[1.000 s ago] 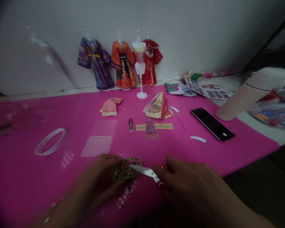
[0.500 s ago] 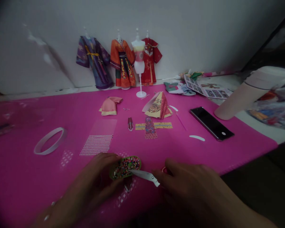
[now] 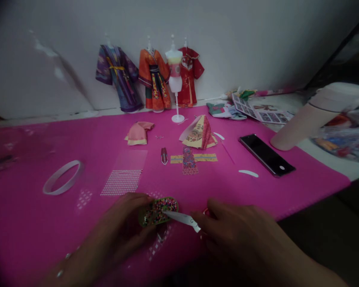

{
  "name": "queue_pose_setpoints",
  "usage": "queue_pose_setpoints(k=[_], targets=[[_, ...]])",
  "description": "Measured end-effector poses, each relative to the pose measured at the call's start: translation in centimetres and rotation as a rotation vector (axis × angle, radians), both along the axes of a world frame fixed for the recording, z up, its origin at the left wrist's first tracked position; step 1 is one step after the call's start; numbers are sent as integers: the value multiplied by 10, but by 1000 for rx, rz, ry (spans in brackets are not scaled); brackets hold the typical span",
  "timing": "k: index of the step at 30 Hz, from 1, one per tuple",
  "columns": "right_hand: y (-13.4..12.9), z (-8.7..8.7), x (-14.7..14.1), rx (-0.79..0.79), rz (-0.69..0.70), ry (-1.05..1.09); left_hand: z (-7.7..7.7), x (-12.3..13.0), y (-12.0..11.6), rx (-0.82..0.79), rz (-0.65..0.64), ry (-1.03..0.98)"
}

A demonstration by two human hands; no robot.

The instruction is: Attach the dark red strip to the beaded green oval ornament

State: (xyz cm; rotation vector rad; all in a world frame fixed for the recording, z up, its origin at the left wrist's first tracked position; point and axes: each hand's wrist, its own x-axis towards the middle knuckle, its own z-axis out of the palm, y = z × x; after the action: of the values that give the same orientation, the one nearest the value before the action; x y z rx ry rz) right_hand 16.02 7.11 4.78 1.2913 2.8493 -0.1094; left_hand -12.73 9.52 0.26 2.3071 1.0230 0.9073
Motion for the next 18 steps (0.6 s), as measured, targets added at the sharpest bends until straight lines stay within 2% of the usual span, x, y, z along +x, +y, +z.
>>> queue_pose_setpoints(k=[4, 10, 15, 18], targets=[[3, 3, 1, -12, -10, -29, -1, 0, 0, -20, -12, 2], [4, 4, 0, 45, -24, 47, -1, 1, 1, 1, -16, 6], [3, 4, 2, 6, -65, 58, 1, 1, 1, 13, -3, 1], [1, 2, 3, 74, -111, 100, 2, 1, 2, 17, -3, 10]])
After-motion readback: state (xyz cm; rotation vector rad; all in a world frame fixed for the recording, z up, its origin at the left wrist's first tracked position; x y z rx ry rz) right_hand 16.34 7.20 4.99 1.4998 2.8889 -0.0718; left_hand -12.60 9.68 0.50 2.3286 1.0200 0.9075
